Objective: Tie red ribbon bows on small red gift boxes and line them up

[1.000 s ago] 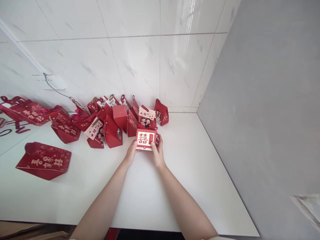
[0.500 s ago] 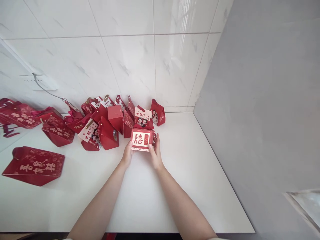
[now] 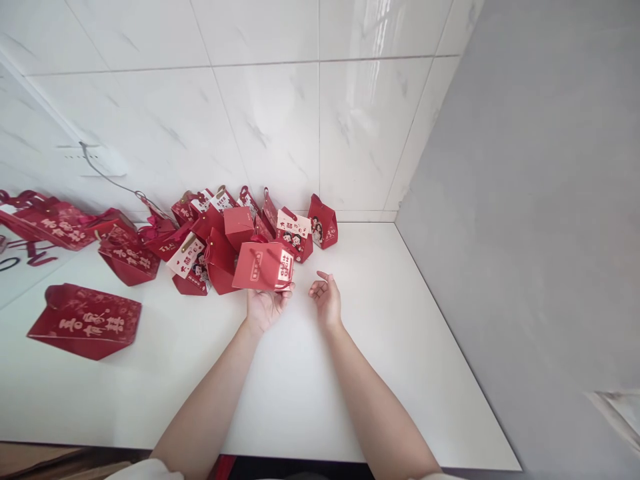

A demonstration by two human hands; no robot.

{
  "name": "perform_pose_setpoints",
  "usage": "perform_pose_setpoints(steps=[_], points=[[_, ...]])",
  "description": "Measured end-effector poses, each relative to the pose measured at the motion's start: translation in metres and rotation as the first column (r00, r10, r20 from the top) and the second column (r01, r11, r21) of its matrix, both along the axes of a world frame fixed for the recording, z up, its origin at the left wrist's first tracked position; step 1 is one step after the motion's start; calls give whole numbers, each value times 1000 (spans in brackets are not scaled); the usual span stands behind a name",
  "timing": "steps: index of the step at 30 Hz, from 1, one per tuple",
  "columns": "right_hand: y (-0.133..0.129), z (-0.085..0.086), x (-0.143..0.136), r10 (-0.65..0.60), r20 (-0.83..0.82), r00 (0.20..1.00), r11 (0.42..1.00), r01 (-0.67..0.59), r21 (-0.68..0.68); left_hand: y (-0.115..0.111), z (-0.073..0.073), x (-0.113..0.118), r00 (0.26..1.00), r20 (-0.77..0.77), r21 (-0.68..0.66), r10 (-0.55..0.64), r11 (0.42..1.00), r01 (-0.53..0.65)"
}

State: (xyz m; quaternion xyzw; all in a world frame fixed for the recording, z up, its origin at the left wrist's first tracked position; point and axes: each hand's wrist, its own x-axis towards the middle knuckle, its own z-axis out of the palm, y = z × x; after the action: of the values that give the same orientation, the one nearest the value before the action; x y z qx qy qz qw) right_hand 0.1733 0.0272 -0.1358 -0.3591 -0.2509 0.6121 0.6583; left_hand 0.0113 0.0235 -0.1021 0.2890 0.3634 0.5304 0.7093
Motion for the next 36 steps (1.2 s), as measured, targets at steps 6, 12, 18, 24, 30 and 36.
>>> perform_pose_setpoints(steps=[6,12,18,24,30,36], points=[[1,0,1,32,0,999,999,-32,-4,-1,6,-3,988,150,-23,-30,999,33],[-6,12,-3,172,16,985,981,-172,91,10,-7,-13,988,-141,-62,-70,996,62],[-18,32,-9,476,-101,874,868,-449,211,3,-12,-16,916,-382,-25,-118,993,118],[-10,23,-3,438,-325,838,897,-431,96,-4,-12,-6,855,-507,97,-108,979,181],[-8,23,0,453,-356,817,888,-448,103,-4,-13,-1,812,-581,157,-53,972,175],[-7,21,0,454,-379,807,886,-452,100,-4,-12,2,789,-613,160,-35,973,168]])
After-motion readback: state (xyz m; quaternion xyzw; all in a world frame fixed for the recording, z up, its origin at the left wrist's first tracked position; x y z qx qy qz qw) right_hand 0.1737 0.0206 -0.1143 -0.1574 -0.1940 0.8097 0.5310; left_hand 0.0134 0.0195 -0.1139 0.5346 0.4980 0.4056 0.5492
